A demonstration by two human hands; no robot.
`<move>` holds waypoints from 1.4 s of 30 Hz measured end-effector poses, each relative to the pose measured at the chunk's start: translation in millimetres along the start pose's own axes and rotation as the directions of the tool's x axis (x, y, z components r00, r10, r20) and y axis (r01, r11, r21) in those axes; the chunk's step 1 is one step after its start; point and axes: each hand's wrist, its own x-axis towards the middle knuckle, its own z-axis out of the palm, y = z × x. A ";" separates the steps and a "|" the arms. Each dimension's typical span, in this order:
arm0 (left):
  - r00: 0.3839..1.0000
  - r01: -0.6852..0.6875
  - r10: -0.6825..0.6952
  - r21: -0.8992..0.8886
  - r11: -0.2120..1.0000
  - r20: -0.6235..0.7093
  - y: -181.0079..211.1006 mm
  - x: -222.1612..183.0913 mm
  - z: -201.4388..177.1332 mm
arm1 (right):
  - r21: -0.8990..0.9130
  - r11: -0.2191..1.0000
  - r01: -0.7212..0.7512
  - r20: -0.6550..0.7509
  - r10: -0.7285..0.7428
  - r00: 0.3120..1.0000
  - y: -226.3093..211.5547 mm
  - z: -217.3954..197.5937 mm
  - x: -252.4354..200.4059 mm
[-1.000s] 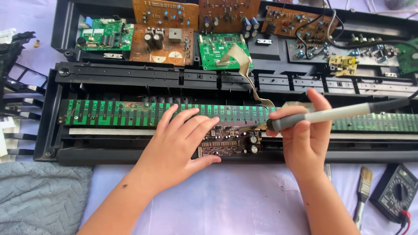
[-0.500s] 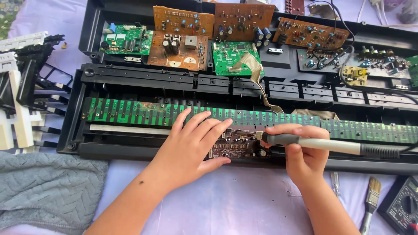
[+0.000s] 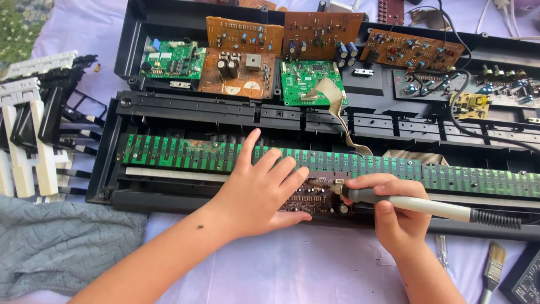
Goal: Soldering components on a circuit board during an electronic keyboard repair
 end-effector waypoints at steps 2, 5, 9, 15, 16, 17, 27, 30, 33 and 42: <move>1.000 0.013 -0.014 -0.052 0.999 -0.015 -0.4 -1.5 -0.8 | 0.005 1.000 -0.003 -0.014 0.003 1.000 0.8 0.6 -1.8; 0.999 0.034 -0.036 -0.093 0.995 -0.021 0.0 -4.5 -2.5 | -0.008 1.000 -0.023 0.013 0.023 1.000 1.3 -1.4 -4.3; 0.999 0.044 -0.045 -0.086 0.995 -0.005 -0.1 -8.8 -3.4 | -0.058 0.998 -0.035 0.062 0.039 0.997 -2.0 -1.7 -3.8; 0.998 0.034 -0.036 -0.027 0.999 -0.051 3.2 -14.9 -1.6 | -0.144 0.989 -0.021 0.038 0.027 0.999 1.4 -4.2 -8.5; 0.998 0.043 -0.044 -0.019 0.999 -0.051 2.9 -15.2 -2.1 | -0.136 0.991 -0.016 0.046 0.022 0.999 1.7 -2.9 -8.0; 0.998 0.046 -0.047 -0.029 0.999 -0.044 3.4 -15.3 -2.0 | -0.082 0.997 -0.007 0.055 0.012 0.998 1.8 -2.6 -7.9; 0.995 -0.009 0.023 0.141 0.990 -0.096 11.1 -16.8 1.4 | -0.118 0.991 0.066 0.050 -0.061 0.997 2.1 2.2 -4.6; 0.995 0.022 -0.017 0.058 0.998 -0.098 10.7 -16.9 2.9 | -0.119 0.992 0.036 0.040 -0.031 0.999 6.1 0.8 -4.4; 0.987 0.155 -0.161 -0.445 0.882 0.024 -5.6 -10.4 -6.6 | -0.155 0.987 0.035 0.019 -0.032 0.999 5.7 2.2 -2.1; 0.965 0.209 -0.258 -0.457 0.865 -0.047 7.7 -10.7 -11.5 | -0.149 0.988 0.046 0.033 -0.042 0.999 9.3 -0.4 -2.7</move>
